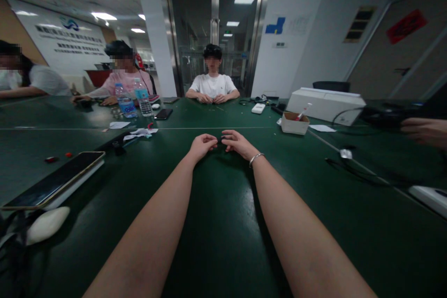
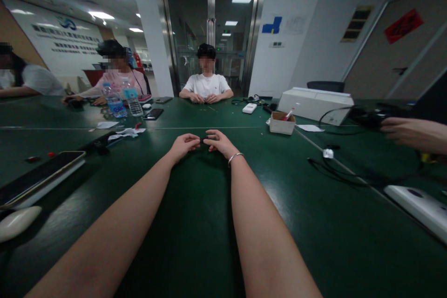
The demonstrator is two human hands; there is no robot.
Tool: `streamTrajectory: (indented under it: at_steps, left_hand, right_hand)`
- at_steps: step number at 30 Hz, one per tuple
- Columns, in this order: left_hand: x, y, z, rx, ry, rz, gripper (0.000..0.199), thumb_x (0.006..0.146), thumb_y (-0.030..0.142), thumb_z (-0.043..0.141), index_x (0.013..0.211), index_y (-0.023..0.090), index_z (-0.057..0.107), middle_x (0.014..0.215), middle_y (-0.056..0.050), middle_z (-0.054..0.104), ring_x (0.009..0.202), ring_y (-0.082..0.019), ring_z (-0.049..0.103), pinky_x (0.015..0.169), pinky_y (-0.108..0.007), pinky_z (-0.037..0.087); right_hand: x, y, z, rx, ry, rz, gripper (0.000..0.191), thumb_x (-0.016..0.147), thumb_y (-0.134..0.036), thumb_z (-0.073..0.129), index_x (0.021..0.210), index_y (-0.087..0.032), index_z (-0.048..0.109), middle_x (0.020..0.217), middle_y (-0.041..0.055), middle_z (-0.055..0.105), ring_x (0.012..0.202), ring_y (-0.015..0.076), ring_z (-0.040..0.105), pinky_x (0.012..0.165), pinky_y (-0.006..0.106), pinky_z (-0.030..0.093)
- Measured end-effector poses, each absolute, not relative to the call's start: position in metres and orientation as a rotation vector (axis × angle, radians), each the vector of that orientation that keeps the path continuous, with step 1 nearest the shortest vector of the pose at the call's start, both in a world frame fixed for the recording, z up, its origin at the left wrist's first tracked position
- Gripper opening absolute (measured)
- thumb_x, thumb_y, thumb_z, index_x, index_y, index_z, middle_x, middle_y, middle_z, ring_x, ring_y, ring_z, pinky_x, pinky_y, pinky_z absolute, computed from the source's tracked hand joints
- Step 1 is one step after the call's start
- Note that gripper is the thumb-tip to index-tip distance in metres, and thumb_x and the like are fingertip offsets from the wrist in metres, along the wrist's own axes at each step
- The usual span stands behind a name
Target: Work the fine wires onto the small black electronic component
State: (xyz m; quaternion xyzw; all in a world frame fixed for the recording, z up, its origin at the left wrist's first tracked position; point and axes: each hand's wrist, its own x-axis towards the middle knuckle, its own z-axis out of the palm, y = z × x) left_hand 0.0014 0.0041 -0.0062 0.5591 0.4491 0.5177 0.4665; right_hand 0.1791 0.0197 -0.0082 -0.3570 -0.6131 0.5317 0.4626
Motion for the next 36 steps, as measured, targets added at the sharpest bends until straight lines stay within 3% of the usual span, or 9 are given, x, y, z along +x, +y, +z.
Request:
streamTrajectory:
  at_steps: [5, 7, 10, 16, 21, 27, 29, 32, 36]
  left_hand:
    - [0.0011, 0.0031, -0.0063, 1.394, 1.084, 1.260, 0.019, 0.066, 0.020, 0.073, 0.078, 0.011, 0.062, 0.071, -0.005, 0.066, 0.066, -0.014, 0.064, 0.062, -0.026, 0.047]
    - [0.0008, 0.0034, -0.0067, 1.386, 1.086, 1.264, 0.020, 0.065, 0.020, 0.075, 0.077, 0.011, 0.062, 0.070, -0.005, 0.066, 0.066, -0.014, 0.064, 0.063, -0.027, 0.048]
    - [0.0005, 0.0043, -0.0074, 1.372, 1.082, 1.271, 0.020, 0.064, 0.020, 0.075, 0.077, 0.011, 0.062, 0.069, -0.004, 0.065, 0.066, -0.014, 0.064, 0.064, -0.027, 0.048]
    - [-0.0002, 0.0052, -0.0083, 1.377, 1.064, 1.278, 0.022, 0.063, 0.021, 0.076, 0.078, 0.011, 0.062, 0.072, -0.005, 0.066, 0.067, -0.015, 0.064, 0.065, -0.028, 0.049]
    - [0.0004, 0.0041, -0.0072, 1.347, 1.070, 1.287, 0.021, 0.063, 0.019, 0.076, 0.077, 0.012, 0.062, 0.069, -0.004, 0.065, 0.066, -0.014, 0.064, 0.065, -0.028, 0.048]
    - [0.0000, 0.0029, -0.0064, 1.366, 1.058, 1.275, 0.022, 0.063, 0.020, 0.076, 0.077, 0.012, 0.062, 0.071, -0.004, 0.066, 0.067, -0.014, 0.064, 0.066, -0.028, 0.048]
    - [-0.0005, 0.0031, -0.0064, 1.361, 1.065, 1.282, 0.023, 0.061, 0.021, 0.077, 0.076, 0.012, 0.062, 0.070, -0.004, 0.066, 0.067, -0.014, 0.064, 0.066, -0.028, 0.048]
    - [-0.0006, 0.0035, -0.0065, 1.359, 1.072, 1.293, 0.024, 0.060, 0.021, 0.078, 0.076, 0.012, 0.062, 0.069, -0.004, 0.065, 0.067, -0.014, 0.063, 0.066, -0.028, 0.048]
    - [0.0003, 0.0036, -0.0069, 1.368, 1.075, 1.285, 0.022, 0.062, 0.020, 0.076, 0.077, 0.012, 0.063, 0.070, -0.004, 0.066, 0.067, -0.014, 0.063, 0.066, -0.027, 0.048]
  right_hand:
    - [0.1757, 0.0232, -0.0082, -1.036, -1.552, 1.242, 0.022, 0.089, -0.033, 0.056, 0.089, -0.012, 0.061, 0.064, 0.0027, 0.063, 0.043, 0.0054, 0.051, 0.044, 0.016, 0.049]
    - [0.1773, 0.0231, -0.0089, -0.985, -1.583, 1.252, 0.015, 0.085, -0.023, 0.061, 0.096, -0.014, 0.060, 0.075, 0.0031, 0.065, 0.044, 0.0041, 0.052, 0.046, 0.016, 0.050]
    - [0.1789, 0.0217, -0.0091, -0.906, -1.550, 1.258, 0.044, 0.073, -0.013, 0.069, 0.114, -0.022, 0.054, 0.099, 0.0027, 0.062, 0.047, 0.0021, 0.055, 0.050, 0.018, 0.053]
    - [0.1763, 0.0199, -0.0059, -1.026, -1.555, 1.252, 0.020, 0.088, -0.027, 0.056, 0.103, -0.014, 0.058, 0.067, 0.0010, 0.061, 0.042, 0.0042, 0.050, 0.043, 0.015, 0.048]
    - [0.1790, 0.0178, -0.0057, -0.889, -1.554, 1.288, 0.046, 0.073, -0.011, 0.069, 0.115, -0.022, 0.053, 0.093, 0.0011, 0.062, 0.046, 0.0024, 0.053, 0.050, 0.018, 0.053]
    - [0.1721, 0.0199, -0.0035, -1.073, -1.575, 1.222, 0.023, 0.093, -0.029, 0.048, 0.103, -0.012, 0.059, 0.060, 0.0012, 0.058, 0.042, 0.0062, 0.051, 0.042, 0.016, 0.046]
    - [0.1732, 0.0187, -0.0023, -1.039, -1.616, 1.242, 0.021, 0.091, -0.021, 0.050, 0.109, -0.014, 0.058, 0.065, 0.0011, 0.060, 0.043, 0.0054, 0.052, 0.043, 0.015, 0.047]
    - [0.1766, 0.0161, -0.0020, -0.967, -1.612, 1.246, 0.046, 0.077, -0.007, 0.063, 0.119, -0.022, 0.053, 0.086, 0.0001, 0.061, 0.045, 0.0023, 0.053, 0.048, 0.016, 0.051]
    - [0.1753, 0.0169, -0.0033, -1.033, -1.530, 1.232, 0.038, 0.080, -0.020, 0.065, 0.117, -0.020, 0.053, 0.079, -0.0006, 0.060, 0.043, 0.0034, 0.052, 0.046, 0.017, 0.051]
